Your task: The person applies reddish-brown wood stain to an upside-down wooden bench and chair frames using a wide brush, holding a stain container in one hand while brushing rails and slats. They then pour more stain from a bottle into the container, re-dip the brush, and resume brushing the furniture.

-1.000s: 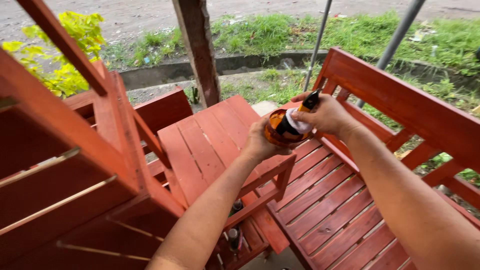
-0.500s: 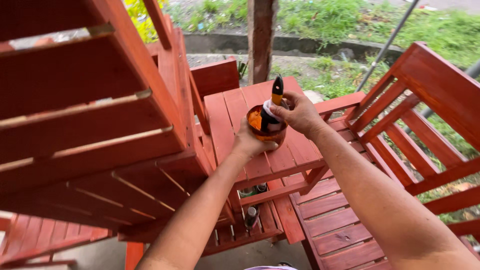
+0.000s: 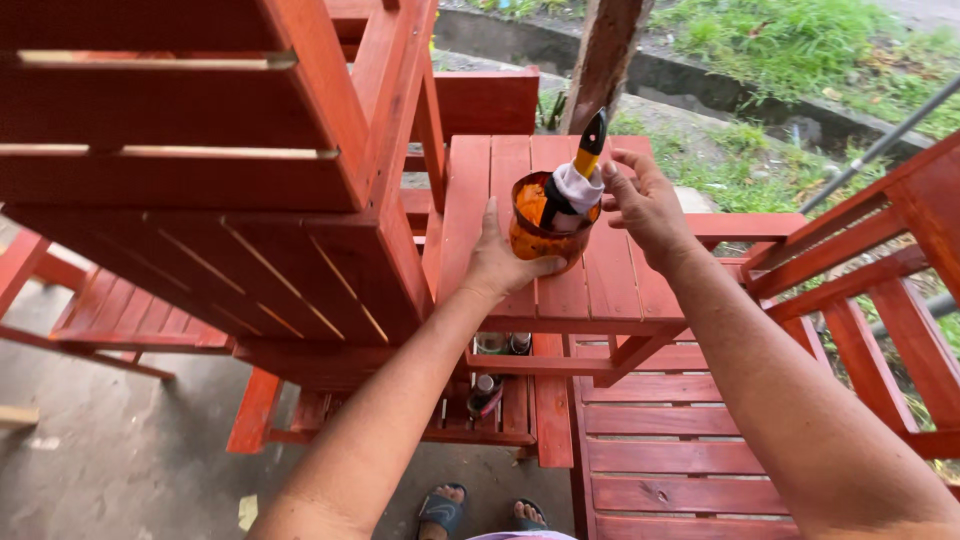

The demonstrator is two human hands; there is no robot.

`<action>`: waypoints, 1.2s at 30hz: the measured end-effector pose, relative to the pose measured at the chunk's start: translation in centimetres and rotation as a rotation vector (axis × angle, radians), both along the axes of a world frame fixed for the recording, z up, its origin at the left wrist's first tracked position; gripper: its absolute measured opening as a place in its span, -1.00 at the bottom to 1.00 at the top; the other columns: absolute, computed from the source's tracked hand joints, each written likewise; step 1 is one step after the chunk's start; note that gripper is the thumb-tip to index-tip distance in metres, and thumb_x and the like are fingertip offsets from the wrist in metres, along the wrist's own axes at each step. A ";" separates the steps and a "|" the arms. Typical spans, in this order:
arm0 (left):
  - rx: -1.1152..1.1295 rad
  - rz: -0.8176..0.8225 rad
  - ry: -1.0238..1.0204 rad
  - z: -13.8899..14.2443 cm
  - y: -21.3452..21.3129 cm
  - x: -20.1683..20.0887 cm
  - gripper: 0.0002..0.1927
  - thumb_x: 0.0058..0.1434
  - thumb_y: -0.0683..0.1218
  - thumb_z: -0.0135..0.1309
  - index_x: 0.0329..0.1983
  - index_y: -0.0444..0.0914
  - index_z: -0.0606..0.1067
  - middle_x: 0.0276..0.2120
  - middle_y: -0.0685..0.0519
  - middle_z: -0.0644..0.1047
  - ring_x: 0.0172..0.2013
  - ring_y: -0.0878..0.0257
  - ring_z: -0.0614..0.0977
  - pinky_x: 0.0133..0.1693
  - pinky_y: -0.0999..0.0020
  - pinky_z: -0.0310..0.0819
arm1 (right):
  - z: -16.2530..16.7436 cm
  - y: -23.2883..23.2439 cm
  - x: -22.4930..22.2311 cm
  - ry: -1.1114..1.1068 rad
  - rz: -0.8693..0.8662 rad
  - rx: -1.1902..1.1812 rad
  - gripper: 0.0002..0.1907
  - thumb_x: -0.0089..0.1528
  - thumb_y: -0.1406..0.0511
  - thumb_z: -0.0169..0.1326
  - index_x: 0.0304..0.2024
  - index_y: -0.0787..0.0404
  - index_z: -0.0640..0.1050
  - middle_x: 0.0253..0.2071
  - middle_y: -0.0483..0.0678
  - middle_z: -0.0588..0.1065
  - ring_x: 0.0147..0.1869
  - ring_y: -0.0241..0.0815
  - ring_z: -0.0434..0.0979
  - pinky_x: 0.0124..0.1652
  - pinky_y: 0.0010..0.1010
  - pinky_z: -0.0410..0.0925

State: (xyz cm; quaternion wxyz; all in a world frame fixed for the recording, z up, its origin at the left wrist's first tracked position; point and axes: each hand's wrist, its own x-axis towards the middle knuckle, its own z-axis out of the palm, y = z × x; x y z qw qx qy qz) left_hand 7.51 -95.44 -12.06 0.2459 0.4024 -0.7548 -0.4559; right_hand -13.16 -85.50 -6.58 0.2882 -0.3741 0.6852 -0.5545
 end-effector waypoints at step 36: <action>-0.138 -0.093 -0.107 -0.6 1.9 6.6 -0.55 -0.08 0.03 0.40 -0.20 -0.25 0.52 -0.21 -0.05 0.59 -0.15 0.11 0.65 -0.04 0.24 0.57 | 0.9 5.2 13.3 0.341 0.113 -0.235 -0.91 0.33 0.40 0.27 -0.23 0.30 0.60 -0.33 -0.21 0.56 -0.24 -0.50 0.50 -0.22 -0.59 0.41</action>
